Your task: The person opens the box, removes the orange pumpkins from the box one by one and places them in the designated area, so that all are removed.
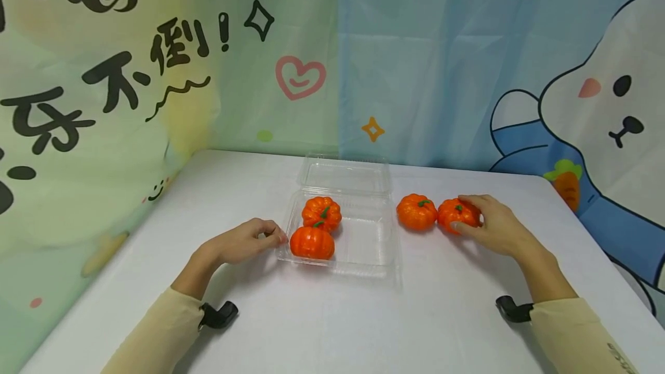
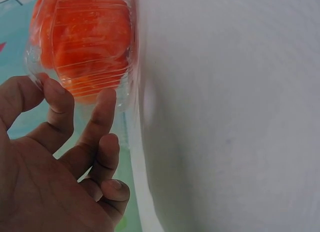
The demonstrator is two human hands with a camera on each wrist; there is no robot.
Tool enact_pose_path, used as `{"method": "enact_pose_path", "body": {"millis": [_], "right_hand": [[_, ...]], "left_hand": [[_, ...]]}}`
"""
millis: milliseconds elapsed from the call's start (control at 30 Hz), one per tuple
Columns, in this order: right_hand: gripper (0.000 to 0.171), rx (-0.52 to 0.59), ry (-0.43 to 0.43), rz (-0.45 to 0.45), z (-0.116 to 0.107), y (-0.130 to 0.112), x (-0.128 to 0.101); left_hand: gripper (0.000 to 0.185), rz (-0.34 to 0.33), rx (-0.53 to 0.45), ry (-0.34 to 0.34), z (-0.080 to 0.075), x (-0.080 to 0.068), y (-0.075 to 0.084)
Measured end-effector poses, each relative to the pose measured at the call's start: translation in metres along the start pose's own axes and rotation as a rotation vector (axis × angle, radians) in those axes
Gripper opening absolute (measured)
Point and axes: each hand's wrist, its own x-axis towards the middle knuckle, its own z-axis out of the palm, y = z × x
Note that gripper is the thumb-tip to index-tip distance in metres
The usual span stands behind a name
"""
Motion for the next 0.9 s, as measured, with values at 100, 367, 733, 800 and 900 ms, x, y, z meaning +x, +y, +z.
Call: {"method": "enact_pose_path", "body": {"millis": [100,367,733,800,900], "right_hand": [[0.076,0.011,0.001,0.01,0.0006,-0.0001,-0.0004],[0.08,0.039,-0.036,0.014,0.0015,0.0009,0.0003],[0.09,0.028,-0.038,0.002,0.0041,-0.003,0.0016],[0.09,0.03,-0.031,0.0,0.0043,-0.0055,0.0017],[0.089,0.039,-0.014,-0.021,0.0041,-0.0088,0.0016]], "left_hand": [[0.029,0.003,0.005,0.002,-0.0004,0.0001,0.0002],[0.029,-0.005,-0.001,0.003,-0.0019,-0.0003,0.002],[0.03,0.004,-0.015,-0.006,-0.0013,-0.0004,0.0011],[0.03,0.004,-0.017,-0.007,-0.0011,-0.0005,0.0011],[0.03,0.006,-0.019,-0.006,-0.0007,-0.0006,0.001]]}}
